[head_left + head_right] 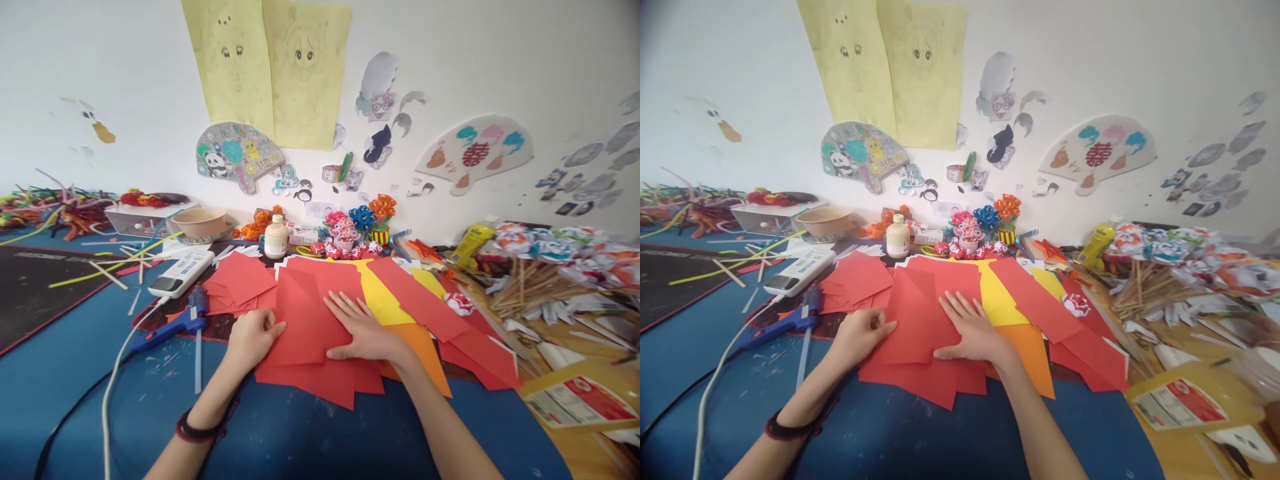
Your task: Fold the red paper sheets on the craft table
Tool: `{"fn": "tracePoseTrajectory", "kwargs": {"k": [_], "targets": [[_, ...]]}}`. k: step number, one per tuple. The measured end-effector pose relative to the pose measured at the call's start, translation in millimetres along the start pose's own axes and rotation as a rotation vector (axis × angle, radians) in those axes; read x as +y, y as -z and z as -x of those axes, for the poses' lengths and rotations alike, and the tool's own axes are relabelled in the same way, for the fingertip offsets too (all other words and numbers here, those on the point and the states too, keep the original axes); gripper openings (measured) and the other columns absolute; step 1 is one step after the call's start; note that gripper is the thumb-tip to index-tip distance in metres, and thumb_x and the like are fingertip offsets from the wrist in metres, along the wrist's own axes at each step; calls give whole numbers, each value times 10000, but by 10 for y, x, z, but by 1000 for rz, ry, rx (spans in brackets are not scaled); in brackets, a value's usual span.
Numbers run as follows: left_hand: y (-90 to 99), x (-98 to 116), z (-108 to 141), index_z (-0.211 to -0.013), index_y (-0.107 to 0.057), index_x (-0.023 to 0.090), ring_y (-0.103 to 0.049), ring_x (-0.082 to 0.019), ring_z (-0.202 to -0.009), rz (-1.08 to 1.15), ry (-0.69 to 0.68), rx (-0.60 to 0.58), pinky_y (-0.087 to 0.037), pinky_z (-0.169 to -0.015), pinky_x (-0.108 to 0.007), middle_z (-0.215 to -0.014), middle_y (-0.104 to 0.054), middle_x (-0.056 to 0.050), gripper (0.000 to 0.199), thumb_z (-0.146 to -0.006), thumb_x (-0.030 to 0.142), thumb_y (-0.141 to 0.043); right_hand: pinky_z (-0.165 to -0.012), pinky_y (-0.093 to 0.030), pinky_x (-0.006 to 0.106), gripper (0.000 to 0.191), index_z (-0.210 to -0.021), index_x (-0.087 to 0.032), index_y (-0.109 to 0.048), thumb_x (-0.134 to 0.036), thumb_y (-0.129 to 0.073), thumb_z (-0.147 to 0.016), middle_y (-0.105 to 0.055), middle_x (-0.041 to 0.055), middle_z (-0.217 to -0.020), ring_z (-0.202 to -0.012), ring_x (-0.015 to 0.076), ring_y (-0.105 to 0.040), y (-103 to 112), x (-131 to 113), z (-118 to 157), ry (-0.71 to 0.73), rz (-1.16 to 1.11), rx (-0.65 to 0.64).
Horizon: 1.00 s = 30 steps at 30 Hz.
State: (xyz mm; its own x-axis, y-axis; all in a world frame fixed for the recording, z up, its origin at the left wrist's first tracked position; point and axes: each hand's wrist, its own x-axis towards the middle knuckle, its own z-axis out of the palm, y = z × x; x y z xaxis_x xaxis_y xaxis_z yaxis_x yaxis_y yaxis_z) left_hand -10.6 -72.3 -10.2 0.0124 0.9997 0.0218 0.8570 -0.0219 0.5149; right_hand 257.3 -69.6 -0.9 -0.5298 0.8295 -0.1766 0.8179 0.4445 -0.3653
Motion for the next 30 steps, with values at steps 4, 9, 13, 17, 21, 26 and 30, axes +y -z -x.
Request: {"fn": "tracePoseTrajectory", "kwargs": {"k": [4,9,13,17,21,26,30], "targets": [[7,-1,4,-592,-422,196,-509,-141,-587,6,-12,5,-267,-556,-233,-588,-563,19,324,-782,397,-590,-1180,-11,488,1057,-1525,-309,34,-790,-487,-742,60,0,-1607,-1472,291,57,8,17,6,6,-5,6],[28,15,44,-606,-413,200,-517,-144,-581,29,-22,9,-282,-557,-235,-585,-552,14,363,-804,479,-534,-1187,-13,463,1077,-1531,-289,9,-799,-498,-728,38,15,-1609,-1473,291,49,43,44,24,36,-35,-12],[20,-13,130,-628,-413,206,-510,-147,-580,63,-66,4,-287,-555,-236,-589,-541,18,408,-768,565,-550,-1188,-8,453,961,-1533,-293,-18,-774,-412,-801,14,3,-1609,-1475,270,40,58,26,36,16,-43,-4],[-13,-67,186,-620,-416,204,-478,-138,-577,125,-90,-12,-288,-554,-236,-586,-518,22,392,-767,545,-544,-1188,1,455,1031,-1535,-274,-9,-797,-447,-762,33,9,-1608,-1474,274,54,48,9,28,17,-32,-7],[-13,-73,187,-570,-365,202,-418,-125,-554,141,-80,-19,-268,-543,-239,-541,-452,32,404,-748,512,-553,-1185,4,470,1039,-1535,-272,-8,-797,-454,-757,35,11,-1607,-1475,273,52,42,11,8,-3,-39,-17],[25,-47,189,-551,-350,201,-387,-118,-546,184,-61,-44,-258,-539,-238,-523,-419,36,409,-721,499,-571,-1186,-9,474,1024,-1531,-295,-2,-780,-472,-762,39,2,-1608,-1473,281,53,42,17,-6,-7,-29,-29],[24,-68,195,-551,-342,200,-379,-116,-545,192,-67,-42,-256,-539,-236,-523,-413,38,416,-718,500,-577,-1188,-16,462,1016,-1529,-313,-14,-780,-481,-757,28,-6,-1609,-1473,287,44,37,10,-7,-5,-26,-15]]}}
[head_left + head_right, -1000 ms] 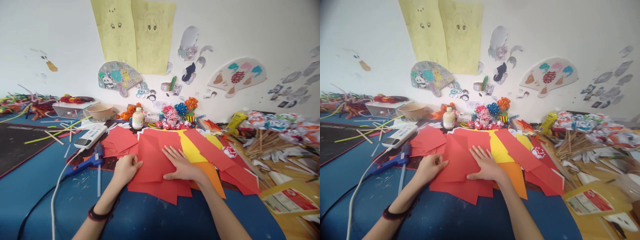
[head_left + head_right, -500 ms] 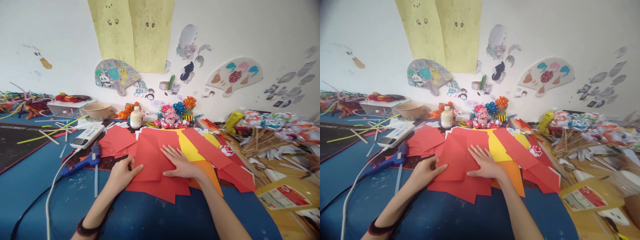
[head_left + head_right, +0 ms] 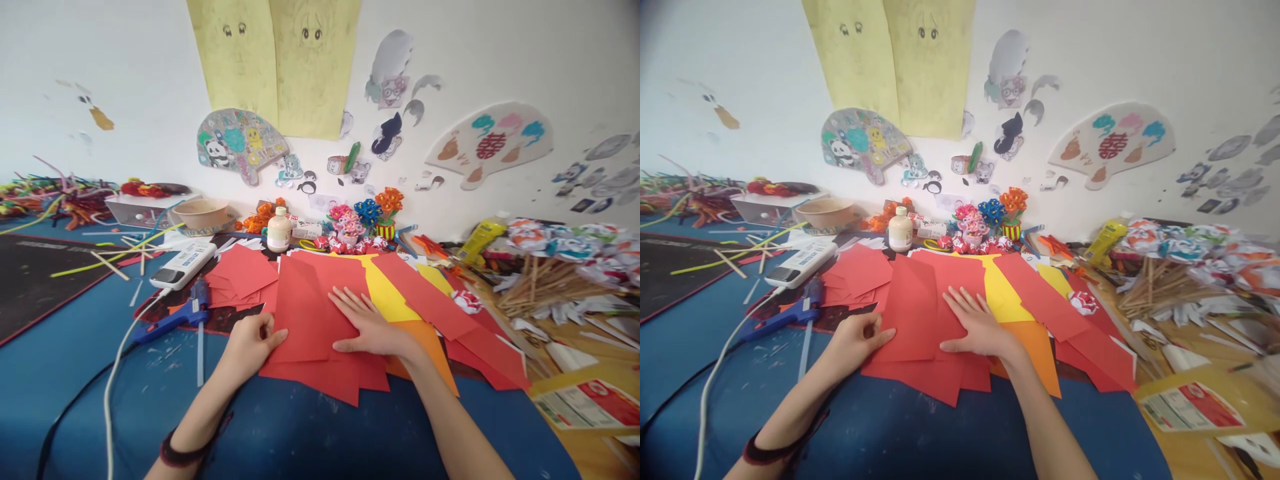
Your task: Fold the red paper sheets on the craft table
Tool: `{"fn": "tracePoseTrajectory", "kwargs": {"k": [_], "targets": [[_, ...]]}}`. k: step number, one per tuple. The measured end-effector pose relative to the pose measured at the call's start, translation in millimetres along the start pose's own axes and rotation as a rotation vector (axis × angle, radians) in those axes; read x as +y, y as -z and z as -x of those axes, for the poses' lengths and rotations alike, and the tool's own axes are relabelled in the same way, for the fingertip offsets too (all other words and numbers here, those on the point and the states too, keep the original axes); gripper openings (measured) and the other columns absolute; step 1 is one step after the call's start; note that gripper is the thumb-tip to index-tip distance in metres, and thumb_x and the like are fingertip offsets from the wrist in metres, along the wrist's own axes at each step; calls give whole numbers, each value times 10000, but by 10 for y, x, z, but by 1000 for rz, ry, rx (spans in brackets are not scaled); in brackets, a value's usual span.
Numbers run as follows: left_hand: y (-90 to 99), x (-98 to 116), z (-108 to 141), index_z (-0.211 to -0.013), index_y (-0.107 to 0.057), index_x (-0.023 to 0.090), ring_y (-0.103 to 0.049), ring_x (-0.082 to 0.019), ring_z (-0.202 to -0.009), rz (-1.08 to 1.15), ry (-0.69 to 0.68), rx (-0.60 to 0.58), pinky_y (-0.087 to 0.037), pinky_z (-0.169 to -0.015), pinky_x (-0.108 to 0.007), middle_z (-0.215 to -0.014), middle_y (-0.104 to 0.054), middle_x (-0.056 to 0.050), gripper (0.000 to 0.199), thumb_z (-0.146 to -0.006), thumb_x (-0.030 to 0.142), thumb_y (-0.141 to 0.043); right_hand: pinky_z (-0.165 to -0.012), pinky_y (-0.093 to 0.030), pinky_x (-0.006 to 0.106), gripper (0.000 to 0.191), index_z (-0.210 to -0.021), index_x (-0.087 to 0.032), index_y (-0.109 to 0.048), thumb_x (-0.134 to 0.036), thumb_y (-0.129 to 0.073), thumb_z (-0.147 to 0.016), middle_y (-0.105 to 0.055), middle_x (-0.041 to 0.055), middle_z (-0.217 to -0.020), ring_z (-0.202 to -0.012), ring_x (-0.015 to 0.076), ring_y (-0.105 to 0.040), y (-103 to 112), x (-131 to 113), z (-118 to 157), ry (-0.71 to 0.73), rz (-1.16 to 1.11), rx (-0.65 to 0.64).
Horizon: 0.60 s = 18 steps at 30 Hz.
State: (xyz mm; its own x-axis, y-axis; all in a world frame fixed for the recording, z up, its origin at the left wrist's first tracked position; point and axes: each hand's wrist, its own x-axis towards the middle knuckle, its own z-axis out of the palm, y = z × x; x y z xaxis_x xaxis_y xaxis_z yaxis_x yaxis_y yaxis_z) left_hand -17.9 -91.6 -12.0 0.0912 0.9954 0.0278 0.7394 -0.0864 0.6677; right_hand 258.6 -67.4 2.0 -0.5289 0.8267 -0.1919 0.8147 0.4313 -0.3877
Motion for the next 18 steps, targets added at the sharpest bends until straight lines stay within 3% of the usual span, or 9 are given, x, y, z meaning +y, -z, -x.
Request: {"fn": "tracePoseTrajectory", "kwargs": {"k": [9,18], "targets": [[1,-7,8,-571,-352,201,-393,-121,-556,-73,-48,-4,-262,-544,-241,-549,-427,34,429,-743,519,-584,-1187,-6,466,1175,-1532,-278,-1,-805,-575,-652,50,14,-1608,-1472,294,59,13,20,17,27,2,-11],[34,-63,-4,-541,-332,196,-331,-110,-540,-69,-57,-42,-229,-533,-248,-532,-370,40,420,-743,473,-574,-1184,8,469,1196,-1530,-292,4,-799,-600,-632,54,7,-1610,-1471,298,71,-8,45,2,21,-25,-13]]}}
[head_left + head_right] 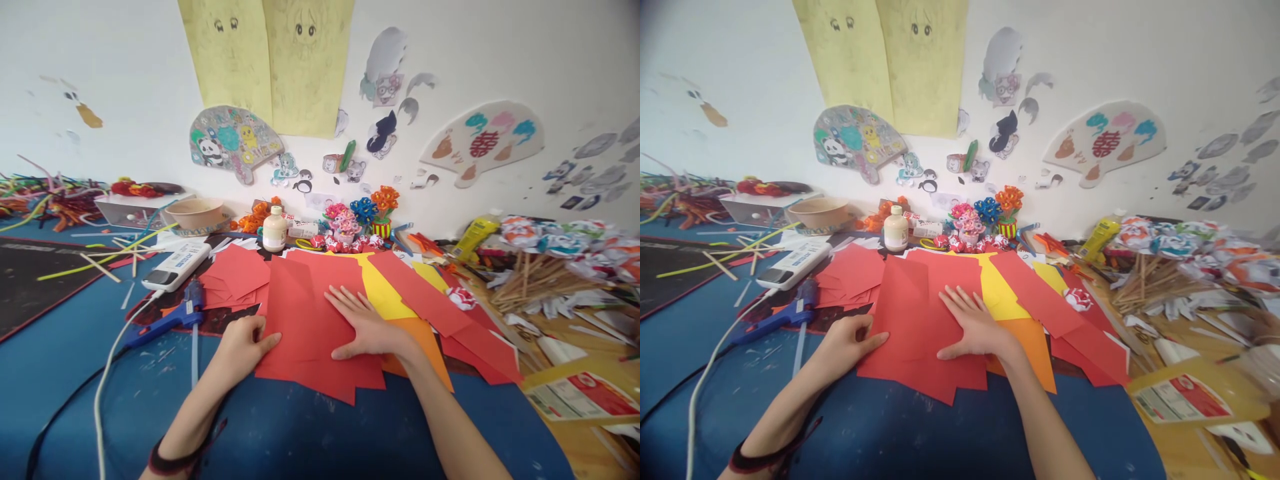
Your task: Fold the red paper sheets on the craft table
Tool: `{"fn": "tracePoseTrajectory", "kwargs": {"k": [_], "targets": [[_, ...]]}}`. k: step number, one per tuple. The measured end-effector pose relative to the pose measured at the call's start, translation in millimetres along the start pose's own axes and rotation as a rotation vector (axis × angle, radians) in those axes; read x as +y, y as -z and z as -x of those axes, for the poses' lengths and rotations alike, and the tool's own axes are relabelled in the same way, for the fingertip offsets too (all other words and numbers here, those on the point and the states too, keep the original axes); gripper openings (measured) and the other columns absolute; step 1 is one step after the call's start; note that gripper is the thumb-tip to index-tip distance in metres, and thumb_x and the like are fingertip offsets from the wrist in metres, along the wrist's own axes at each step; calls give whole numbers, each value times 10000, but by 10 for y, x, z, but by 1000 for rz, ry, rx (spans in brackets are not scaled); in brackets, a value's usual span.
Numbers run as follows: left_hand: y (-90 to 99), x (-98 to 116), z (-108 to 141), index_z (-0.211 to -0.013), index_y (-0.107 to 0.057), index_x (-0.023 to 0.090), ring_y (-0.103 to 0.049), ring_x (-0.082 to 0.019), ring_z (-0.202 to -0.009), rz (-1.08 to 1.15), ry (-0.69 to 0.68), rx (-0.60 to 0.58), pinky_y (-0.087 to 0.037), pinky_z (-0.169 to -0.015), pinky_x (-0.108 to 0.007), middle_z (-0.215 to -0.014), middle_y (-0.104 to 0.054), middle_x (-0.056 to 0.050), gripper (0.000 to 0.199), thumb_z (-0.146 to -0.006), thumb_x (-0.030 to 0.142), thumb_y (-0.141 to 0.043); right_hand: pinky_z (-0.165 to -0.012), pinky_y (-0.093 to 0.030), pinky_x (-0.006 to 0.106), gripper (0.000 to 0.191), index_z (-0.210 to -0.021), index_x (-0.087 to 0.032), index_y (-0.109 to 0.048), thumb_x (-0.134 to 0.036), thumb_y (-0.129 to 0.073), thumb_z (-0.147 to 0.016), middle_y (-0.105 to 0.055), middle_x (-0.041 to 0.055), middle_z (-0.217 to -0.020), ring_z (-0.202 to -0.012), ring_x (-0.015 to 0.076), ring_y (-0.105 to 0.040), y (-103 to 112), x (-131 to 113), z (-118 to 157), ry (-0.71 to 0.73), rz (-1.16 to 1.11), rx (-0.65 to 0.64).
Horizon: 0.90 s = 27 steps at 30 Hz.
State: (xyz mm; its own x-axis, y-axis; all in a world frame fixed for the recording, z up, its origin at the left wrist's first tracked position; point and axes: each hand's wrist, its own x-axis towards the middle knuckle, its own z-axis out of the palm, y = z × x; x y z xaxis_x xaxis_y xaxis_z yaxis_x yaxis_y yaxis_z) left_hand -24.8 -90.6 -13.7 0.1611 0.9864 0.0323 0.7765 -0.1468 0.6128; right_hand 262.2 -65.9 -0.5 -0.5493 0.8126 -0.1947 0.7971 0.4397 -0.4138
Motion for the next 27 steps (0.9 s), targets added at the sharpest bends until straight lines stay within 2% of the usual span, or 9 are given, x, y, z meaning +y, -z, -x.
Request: {"fn": "tracePoseTrajectory", "kwargs": {"k": [4,7,9,11,14,16,20,24,27], "targets": [[44,3,21,-553,-438,178,-357,-114,-546,19,-19,-7,-250,-532,-236,-536,-408,36,387,-763,474,-574,-1183,20,481,1198,-1534,-291,-37,-785,-632,-619,38,10,-1611,-1471,311,61,11,16,2,21,-69,7],[68,53,41,-627,-560,165,-416,-130,-565,89,-48,22,-291,-537,-230,-558,-485,18,366,-792,491,-557,-1185,-10,492,1046,-1527,-288,-188,-752,-609,-689,-85,24,-1610,-1475,309,-15,36,-29,11,7,-170,86],[77,108,48,-672,-608,163,-443,-138,-574,138,-74,63,-314,-539,-226,-570,-524,9,359,-799,495,-558,-1181,-100,495,863,-1478,-284,-350,-714,-567,-762,-234,44,-1582,-1463,307,-132,48,-86,16,-11,-293,184],[86,180,46,-693,-635,161,-458,-139,-576,176,-100,95,-333,-541,-223,-578,-546,5,354,-797,492,-568,-1139,-240,490,717,-1400,-278,-481,-670,-555,-804,-396,71,-1506,-1405,311,-298,50,-147,14,-11,-457,296],[116,316,21,-702,-654,155,-471,-133,-576,210,-150,82,-354,-549,-217,-586,-562,6,347,-797,479,-576,-976,-430,458,580,-1253,-242,-616,-620,-587,-813,-614,104,-1277,-1191,314,-530,42,-213,-5,36,-708,435],[157,428,-22,-706,-660,155,-489,-135,-587,230,-198,19,-367,-551,-216,-604,-580,6,332,-788,470,-590,-834,-489,408,490,-1102,-202,-683,-595,-584,-827,-695,97,-1069,-1006,289,-608,44,-232,-21,79,-838,485],[259,705,-231,-845,-694,163,-575,-169,-683,376,-278,-71,-431,-597,-232,-764,-675,-25,308,-762,455,-638,-650,-460,312,383,-888,-164,-684,-529,-574,-859,-684,46,-822,-751,204,-602,82,-244,-22,125,-981,517],[275,945,-556,-965,-699,134,-649,-227,-790,716,-283,-131,-515,-680,-301,-897,-715,-89,398,-764,476,-664,-585,-410,276,345,-714,-176,-616,-499,-606,-836,-586,-5,-642,-612,152,-525,115,-254,-16,101,-972,586],[227,1001,-730,-928,-707,123,-655,-241,-835,863,-357,-71,-536,-734,-340,-925,-720,-101,370,-778,460,-676,-546,-373,266,386,-639,-186,-556,-517,-580,-836,-526,-16,-582,-558,139,-469,122,-214,-52,44,-884,723]]}}
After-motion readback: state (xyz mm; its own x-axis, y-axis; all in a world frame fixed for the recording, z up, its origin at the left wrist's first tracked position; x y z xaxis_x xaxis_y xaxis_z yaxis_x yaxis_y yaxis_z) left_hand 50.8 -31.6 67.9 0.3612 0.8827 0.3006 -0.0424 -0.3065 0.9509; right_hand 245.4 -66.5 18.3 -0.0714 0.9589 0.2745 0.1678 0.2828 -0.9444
